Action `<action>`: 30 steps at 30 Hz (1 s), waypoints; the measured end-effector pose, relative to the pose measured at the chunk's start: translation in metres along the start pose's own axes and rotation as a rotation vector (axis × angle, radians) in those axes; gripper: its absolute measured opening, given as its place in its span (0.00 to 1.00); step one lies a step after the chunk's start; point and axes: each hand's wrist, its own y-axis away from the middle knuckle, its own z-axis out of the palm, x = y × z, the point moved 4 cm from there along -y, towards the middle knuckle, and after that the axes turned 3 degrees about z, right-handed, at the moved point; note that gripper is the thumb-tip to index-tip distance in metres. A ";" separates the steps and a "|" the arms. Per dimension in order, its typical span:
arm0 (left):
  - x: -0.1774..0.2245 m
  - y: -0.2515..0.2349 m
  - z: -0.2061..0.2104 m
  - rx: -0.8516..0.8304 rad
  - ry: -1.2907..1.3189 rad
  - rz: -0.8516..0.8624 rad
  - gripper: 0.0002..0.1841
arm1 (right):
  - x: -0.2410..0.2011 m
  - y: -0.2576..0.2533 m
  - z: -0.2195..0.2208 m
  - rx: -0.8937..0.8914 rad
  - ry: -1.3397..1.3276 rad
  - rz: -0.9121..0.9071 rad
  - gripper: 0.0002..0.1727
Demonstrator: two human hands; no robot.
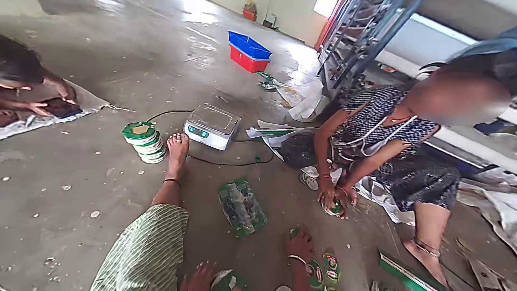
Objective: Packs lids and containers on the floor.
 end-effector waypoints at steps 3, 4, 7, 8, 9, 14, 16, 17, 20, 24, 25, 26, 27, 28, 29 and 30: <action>0.003 -0.003 0.000 -0.035 0.073 0.028 0.70 | -0.004 0.007 -0.006 0.010 0.002 -0.021 0.50; 0.002 -0.006 0.002 -0.041 0.073 0.043 0.71 | -0.014 0.011 -0.013 0.044 -0.001 -0.123 0.52; 0.013 -0.012 -0.003 -0.136 0.124 0.020 0.68 | -0.075 0.038 -0.016 -0.034 0.030 -0.637 0.55; 0.014 -0.011 -0.002 -0.160 0.137 0.011 0.66 | -0.098 0.052 -0.012 -0.147 0.087 -0.757 0.59; 0.013 -0.010 -0.001 -0.174 0.134 0.012 0.66 | -0.121 0.063 -0.007 -0.264 0.167 -0.815 0.64; 0.009 -0.010 0.001 -0.185 0.103 0.046 0.65 | -0.192 0.064 0.003 -0.450 0.419 -0.819 0.79; 0.008 -0.010 0.001 -0.216 0.093 0.026 0.64 | -0.203 0.062 0.008 -0.473 0.462 -0.814 0.77; 0.007 -0.010 0.002 -0.231 0.082 0.017 0.63 | -0.203 0.063 0.010 -0.477 0.472 -0.806 0.75; 0.005 -0.013 0.008 -0.269 0.054 0.021 0.56 | -0.196 0.069 0.009 -0.457 0.458 -0.775 0.70; 0.004 -0.011 0.007 -0.227 0.076 0.025 0.54 | -0.180 0.094 -0.001 -0.374 0.283 -0.704 0.50; 0.003 -0.011 0.007 -0.207 0.080 0.029 0.54 | -0.171 0.101 -0.011 -0.331 0.170 -0.662 0.44; 0.003 -0.011 0.008 -0.193 0.087 0.031 0.55 | -0.157 0.109 -0.022 -0.280 0.032 -0.616 0.40; 0.003 -0.011 0.008 -0.191 0.090 0.022 0.56 | -0.141 0.116 -0.033 -0.232 -0.135 -0.584 0.36; 0.003 -0.011 0.008 -0.197 0.089 0.007 0.57 | -0.122 0.124 -0.042 -0.231 -0.304 -0.548 0.31; 0.002 -0.011 0.008 -0.211 0.092 -0.012 0.58 | -0.103 0.136 -0.050 -0.290 -0.459 -0.499 0.28; 0.000 -0.011 0.009 -0.212 0.094 -0.016 0.58 | -0.083 0.152 -0.057 -0.372 -0.579 -0.439 0.25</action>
